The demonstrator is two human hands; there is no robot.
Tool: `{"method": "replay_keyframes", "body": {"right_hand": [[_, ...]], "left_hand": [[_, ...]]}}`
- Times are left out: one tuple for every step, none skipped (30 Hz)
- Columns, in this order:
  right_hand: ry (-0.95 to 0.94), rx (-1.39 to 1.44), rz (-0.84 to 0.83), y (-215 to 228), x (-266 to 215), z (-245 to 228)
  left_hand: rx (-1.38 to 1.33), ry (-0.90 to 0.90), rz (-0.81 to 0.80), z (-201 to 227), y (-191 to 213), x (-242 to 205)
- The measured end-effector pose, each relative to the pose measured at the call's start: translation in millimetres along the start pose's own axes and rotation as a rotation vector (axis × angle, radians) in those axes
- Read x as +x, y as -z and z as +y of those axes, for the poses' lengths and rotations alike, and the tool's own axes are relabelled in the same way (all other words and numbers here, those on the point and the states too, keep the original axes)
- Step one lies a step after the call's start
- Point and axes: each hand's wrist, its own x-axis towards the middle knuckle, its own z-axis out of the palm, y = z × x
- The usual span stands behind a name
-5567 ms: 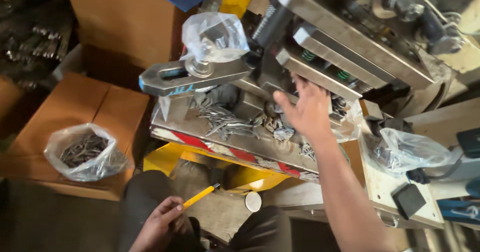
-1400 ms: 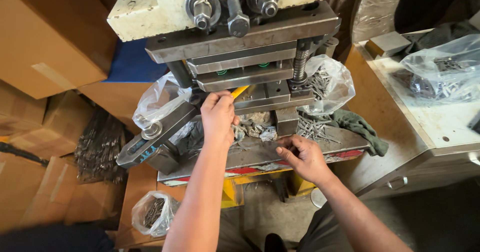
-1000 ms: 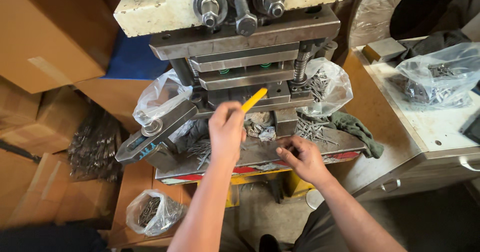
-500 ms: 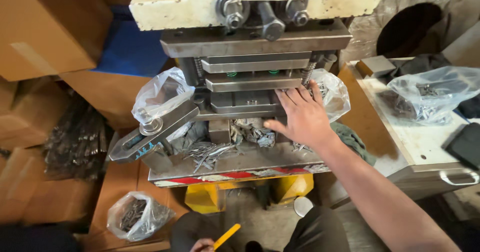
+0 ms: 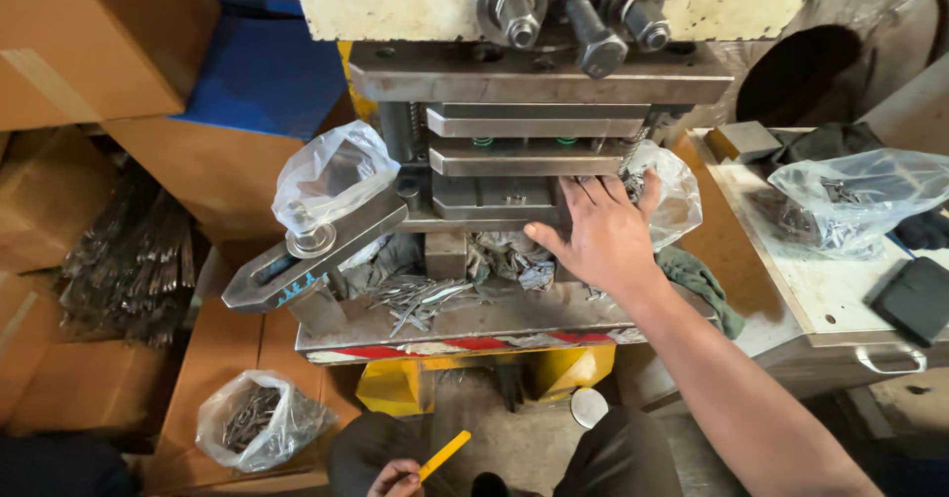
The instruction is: The person repeatedly places small metal pieces into a press machine and uses a yellow tool to assist with positioning. They then operate the press to process the pieces and remove the finished items.
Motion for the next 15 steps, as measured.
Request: {"method": "replay_keyframes", "body": {"right_hand": [[0.018,-0.016,0.033,-1,-3,0],[0.033,-0.033,0.069,-2,-7,0],[0.047,-0.051,0.105,-2,-8,1],[0.044,-0.065,0.082,-2,-7,3],[0.041,-0.079,0.059,-1,-4,5],[0.037,-0.093,0.038,-1,-1,8],[0.041,-0.104,0.019,0,2,9],[0.044,-0.114,-0.002,0,5,10],[0.046,-0.124,-0.022,1,8,11],[0.043,-0.128,-0.022,1,11,11],[0.039,-0.132,-0.021,1,11,10],[0.036,-0.136,-0.022,3,10,9],[0.052,-0.141,0.015,4,8,7],[0.066,-0.148,0.055,7,3,6],[0.081,-0.155,0.096,9,-2,5]], "left_hand": [[-0.066,0.026,0.02,-2,0,-2],[-0.129,0.053,0.036,-3,1,-3],[-0.08,0.066,0.076,-4,1,-4],[-0.031,0.076,0.116,-6,2,-4],[0.018,0.086,0.155,-8,3,-4],[-0.037,0.077,0.09,-9,4,-3],[-0.092,0.068,0.024,-9,6,-2],[-0.146,0.059,-0.041,-10,8,-3],[-0.133,0.079,-0.021,-11,9,-4],[-0.12,0.098,0.0,-11,10,-4],[-0.107,0.116,0.021,-12,12,-5],[-0.115,0.113,0.007,-12,13,-6],[-0.123,0.11,-0.007,-12,14,-7],[-0.13,0.107,-0.025,-11,15,-6],[-0.113,0.11,-0.009,-11,16,-7]]}}
